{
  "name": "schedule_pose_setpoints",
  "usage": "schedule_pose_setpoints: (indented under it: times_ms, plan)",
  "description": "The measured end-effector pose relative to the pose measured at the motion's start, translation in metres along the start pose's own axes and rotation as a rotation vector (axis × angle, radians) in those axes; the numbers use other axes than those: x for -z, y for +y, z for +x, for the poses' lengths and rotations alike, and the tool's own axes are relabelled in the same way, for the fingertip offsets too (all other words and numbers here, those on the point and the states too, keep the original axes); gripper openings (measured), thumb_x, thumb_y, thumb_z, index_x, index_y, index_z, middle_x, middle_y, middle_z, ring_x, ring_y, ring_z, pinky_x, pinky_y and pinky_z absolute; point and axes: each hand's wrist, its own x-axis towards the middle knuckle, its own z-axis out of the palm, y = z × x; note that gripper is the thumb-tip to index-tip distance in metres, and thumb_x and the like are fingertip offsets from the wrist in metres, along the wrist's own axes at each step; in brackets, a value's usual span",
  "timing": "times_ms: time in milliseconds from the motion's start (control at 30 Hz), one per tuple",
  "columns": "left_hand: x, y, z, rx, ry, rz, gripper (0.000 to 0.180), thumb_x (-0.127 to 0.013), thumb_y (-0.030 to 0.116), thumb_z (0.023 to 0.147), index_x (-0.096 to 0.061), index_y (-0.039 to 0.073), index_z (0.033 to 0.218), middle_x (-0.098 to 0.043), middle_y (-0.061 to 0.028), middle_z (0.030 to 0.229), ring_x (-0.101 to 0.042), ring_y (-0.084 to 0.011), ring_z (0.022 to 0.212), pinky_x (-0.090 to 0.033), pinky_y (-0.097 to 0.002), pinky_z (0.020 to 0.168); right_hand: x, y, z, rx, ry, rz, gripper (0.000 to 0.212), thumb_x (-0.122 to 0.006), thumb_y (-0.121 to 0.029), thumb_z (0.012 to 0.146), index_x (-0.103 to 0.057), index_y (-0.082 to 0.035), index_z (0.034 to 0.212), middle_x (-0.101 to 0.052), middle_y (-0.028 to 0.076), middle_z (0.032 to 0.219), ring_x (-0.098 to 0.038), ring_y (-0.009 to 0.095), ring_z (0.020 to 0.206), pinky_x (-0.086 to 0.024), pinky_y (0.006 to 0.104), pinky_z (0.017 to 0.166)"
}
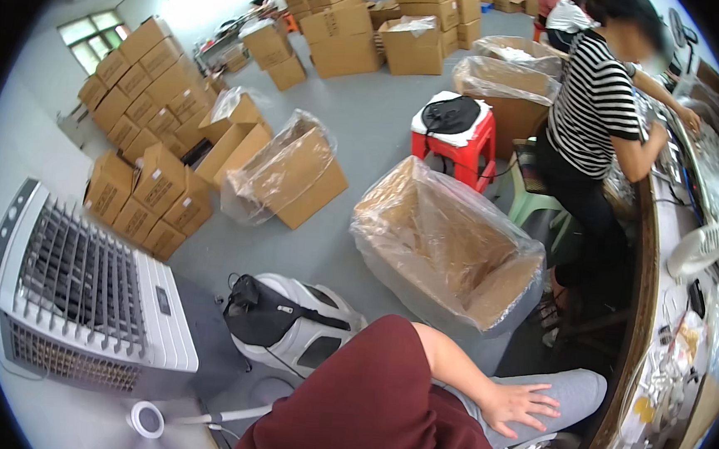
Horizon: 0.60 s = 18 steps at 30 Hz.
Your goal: Assembling small plastic sprayer heads using a pneumatic assembly machine.
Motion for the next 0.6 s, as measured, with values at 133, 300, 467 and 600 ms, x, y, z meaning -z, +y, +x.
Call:
schedule_pose_setpoints:
  times_ms: [133, 300, 467, 600]
  plan:
    - [-0.020, -0.018, 0.009, -0.106, 0.103, -0.016, 0.057, -0.070, 0.036, 0.066, -0.063, 0.010, 0.116, -0.042, -0.0230, 0.142, -0.031, -0.0437, 0.139, -0.017, -0.0699, 0.111, -0.031, -0.018, 0.010, 0.221, -0.027, 0.199, 0.026, -0.072, -0.018, 0.091, -0.069, 0.001, 0.109, -0.070, 0.014, 0.099, -0.068, 0.027, 0.083, -0.056, 0.0355, 0.069]
    - [-0.021, -0.024, 0.014, -0.166, 0.078, 0.018, 0.051, -0.068, 0.039, 0.065, -0.066, 0.011, 0.108, -0.047, -0.0218, 0.135, -0.035, -0.0440, 0.135, -0.019, -0.0704, 0.109, -0.051, -0.042, 0.020, 0.400, -0.277, 0.193, 0.023, -0.074, -0.012, 0.089, -0.070, 0.001, 0.107, -0.073, 0.014, 0.098, -0.070, 0.025, 0.081, -0.056, 0.0320, 0.072]
    - [-0.020, -0.027, 0.011, -0.168, 0.075, -0.008, 0.052, -0.067, 0.042, 0.066, -0.067, 0.013, 0.110, -0.047, -0.0203, 0.136, -0.035, -0.0426, 0.135, -0.020, -0.0695, 0.109, -0.069, -0.067, 0.012, 0.425, -0.456, 0.519, 0.018, -0.066, -0.004, 0.092, -0.070, 0.005, 0.107, -0.071, 0.017, 0.097, -0.068, 0.029, 0.080, -0.056, 0.0356, 0.073]
    - [-0.019, -0.027, 0.010, -0.156, 0.078, 0.001, 0.052, -0.066, 0.042, 0.067, -0.067, 0.014, 0.111, -0.047, -0.0192, 0.136, -0.035, -0.0423, 0.136, -0.020, -0.0693, 0.109, -0.077, -0.056, 0.004, 0.472, -0.532, 0.445, 0.019, -0.072, -0.001, 0.086, -0.070, 0.006, 0.104, -0.070, 0.019, 0.096, -0.068, 0.030, 0.082, -0.055, 0.0362, 0.070]
